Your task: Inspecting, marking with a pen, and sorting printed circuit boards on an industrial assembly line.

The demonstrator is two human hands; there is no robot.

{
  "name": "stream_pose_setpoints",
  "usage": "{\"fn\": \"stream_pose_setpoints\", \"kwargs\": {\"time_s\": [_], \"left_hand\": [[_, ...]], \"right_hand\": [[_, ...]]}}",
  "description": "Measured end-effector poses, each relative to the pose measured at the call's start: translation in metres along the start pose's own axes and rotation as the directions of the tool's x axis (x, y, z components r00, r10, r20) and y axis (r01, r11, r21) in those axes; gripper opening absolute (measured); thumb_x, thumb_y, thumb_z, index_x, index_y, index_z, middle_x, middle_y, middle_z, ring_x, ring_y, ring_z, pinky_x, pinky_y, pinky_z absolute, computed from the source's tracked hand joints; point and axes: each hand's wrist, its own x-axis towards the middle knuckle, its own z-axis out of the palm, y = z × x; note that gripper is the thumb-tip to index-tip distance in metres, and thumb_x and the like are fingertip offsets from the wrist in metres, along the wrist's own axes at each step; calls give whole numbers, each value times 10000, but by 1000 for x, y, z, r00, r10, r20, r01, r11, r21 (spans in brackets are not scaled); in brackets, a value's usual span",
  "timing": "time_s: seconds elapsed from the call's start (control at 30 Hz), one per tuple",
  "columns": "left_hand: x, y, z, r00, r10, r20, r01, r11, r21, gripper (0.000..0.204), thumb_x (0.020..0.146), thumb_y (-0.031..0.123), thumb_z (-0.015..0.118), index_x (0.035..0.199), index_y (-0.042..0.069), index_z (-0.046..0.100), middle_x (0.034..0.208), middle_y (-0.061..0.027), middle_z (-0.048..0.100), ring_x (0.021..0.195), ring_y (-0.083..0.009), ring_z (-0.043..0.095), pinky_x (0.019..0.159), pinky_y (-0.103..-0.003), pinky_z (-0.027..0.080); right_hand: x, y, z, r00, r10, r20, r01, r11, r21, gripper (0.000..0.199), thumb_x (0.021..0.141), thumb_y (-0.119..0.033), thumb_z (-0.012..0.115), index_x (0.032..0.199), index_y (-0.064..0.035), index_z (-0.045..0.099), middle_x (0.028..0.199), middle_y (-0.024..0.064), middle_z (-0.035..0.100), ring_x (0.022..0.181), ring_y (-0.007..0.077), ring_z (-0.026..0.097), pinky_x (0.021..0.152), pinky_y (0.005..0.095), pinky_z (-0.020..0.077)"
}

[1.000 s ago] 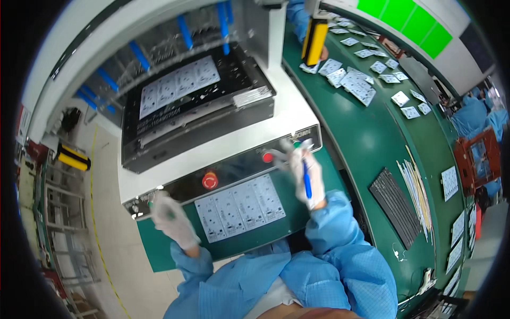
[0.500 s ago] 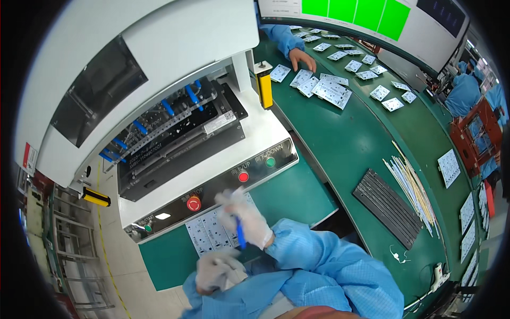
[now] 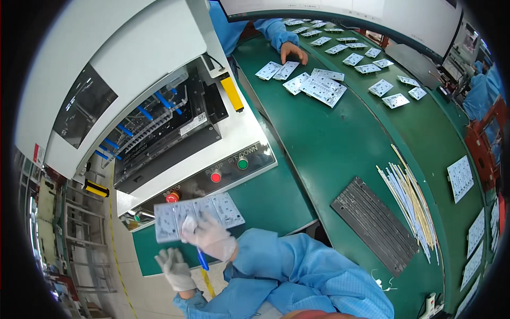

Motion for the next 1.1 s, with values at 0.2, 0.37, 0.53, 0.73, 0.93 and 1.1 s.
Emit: {"fn": "stream_pose_setpoints", "kwargs": {"time_s": [0.2, 0.37, 0.53, 0.73, 0.93, 1.1], "left_hand": [[-43, -46, 120, 762, -484, 430, 559, 827, -62, 480, 964, 477, 447, 1287, 122, 430, 1304, -79, 480, 1220, -266, 469, 1037, -431, 390], [-65, -57, 232, 625, -262, 735, -70, 919, 387, 584, 963, 373, 489, 1407, 51, 286, 1393, -141, 428, 1278, -265, 443, 1079, -413, 337], [-76, -80, 284, 289, -150, 945, -101, 977, 185, 843, 893, 319, 614, 1449, -30, 85, 1441, -174, 373, 1318, -260, 408, 1121, -367, 268], [-83, -118, 350, -115, -21, 993, -55, 998, 15, 916, 835, 344, 626, 1456, -31, 66, 1441, -146, 394, 1321, -223, 397, 1135, -317, 238], [-103, -140, 403, -242, -518, 820, 665, 527, 529, 630, 997, 534, 197, 1450, 114, 320, 1379, -68, 478, 1214, -177, 522, 1011, -356, 449], [-109, -152, 400, -311, -627, 714, 748, 302, 591, 623, 973, 567, 251, 1419, 144, 355, 1355, -102, 490, 1166, -252, 564, 935, -410, 521]], "right_hand": [[-5, 47, -119, 593, 805, -16, -438, 339, 832, 287, 1038, -178, 330, 1203, 9, 473, 1091, 97, 574, 994, 168, 563, 922, 306, 443], [-14, 46, -176, 252, 963, -96, -15, 103, 995, 410, 990, -286, 463, 1300, -42, 354, 1346, 153, 461, 1236, 314, 476, 1014, 476, 425], [-32, 43, -206, 152, 941, -301, 155, 278, 948, 430, 966, -372, 498, 1326, -178, 365, 1422, 63, 410, 1296, 298, 416, 1059, 514, 376], [-86, 40, -242, -293, 682, -670, 140, 724, 676, 488, 933, -547, 478, 1212, -147, 506, 1297, 129, 514, 1133, 268, 518, 958, 474, 438], [-120, -2, -290, -321, 132, -938, -758, 558, 338, 213, 990, -275, 410, 968, -76, 482, 638, 28, 475, 470, 100, 399, 407, 201, 261], [-105, 47, -283, 288, 561, -776, -957, 153, -245, 130, 777, -51, 650, 758, -102, 532, 519, 46, 470, 409, 219, 493, 405, 319, 380]]}}
